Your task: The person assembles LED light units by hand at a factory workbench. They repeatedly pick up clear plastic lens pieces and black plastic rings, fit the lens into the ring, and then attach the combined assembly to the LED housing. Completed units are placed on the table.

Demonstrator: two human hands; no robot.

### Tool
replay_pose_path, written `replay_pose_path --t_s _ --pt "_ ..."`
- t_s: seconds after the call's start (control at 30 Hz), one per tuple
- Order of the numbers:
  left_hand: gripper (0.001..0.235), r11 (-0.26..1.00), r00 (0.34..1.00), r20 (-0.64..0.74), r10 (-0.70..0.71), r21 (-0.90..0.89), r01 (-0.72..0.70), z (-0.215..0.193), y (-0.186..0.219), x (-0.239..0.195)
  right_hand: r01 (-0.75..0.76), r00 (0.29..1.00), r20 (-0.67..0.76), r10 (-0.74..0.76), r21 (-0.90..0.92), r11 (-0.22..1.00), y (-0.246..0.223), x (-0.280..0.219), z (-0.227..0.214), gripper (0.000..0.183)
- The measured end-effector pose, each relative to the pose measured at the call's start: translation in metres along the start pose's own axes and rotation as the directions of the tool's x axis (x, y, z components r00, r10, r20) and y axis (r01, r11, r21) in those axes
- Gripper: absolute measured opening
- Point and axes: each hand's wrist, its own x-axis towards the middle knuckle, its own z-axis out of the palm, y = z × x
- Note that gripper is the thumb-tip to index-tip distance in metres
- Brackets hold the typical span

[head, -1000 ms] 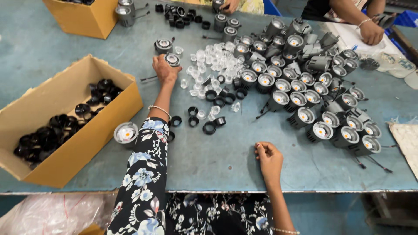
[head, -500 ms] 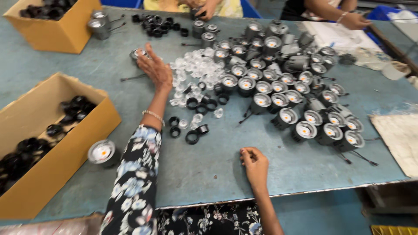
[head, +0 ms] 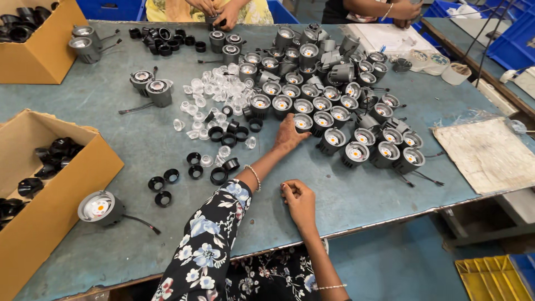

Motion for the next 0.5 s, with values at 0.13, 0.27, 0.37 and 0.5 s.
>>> replay_pose_path --t_s 0.13,0.27,0.37,0.5 --pt "0.082 0.999 0.999 -0.045 0.019 -0.048 -0.022 -0.025 0.026 -0.023 -0.015 0.999 -0.033 0.019 0.122 0.992 0.001 0.0 -0.003 0.016" --pt "0.079 0.995 0.997 0.012 0.083 -0.064 -0.082 -0.079 0.05 -0.067 0.0 0.998 -0.065 0.012 0.18 0.984 0.001 0.002 -0.003 0.017" --pt "0.08 0.984 0.972 0.153 0.177 -0.014 -0.177 -0.126 0.061 -0.109 -0.01 0.999 -0.049 0.018 0.158 0.987 0.0 0.001 -0.005 0.017" --pt "0.081 0.996 0.877 0.476 0.06 0.025 -0.082 -0.195 0.07 -0.182 -0.009 0.999 -0.037 0.013 0.118 0.993 -0.005 -0.001 -0.005 0.016"
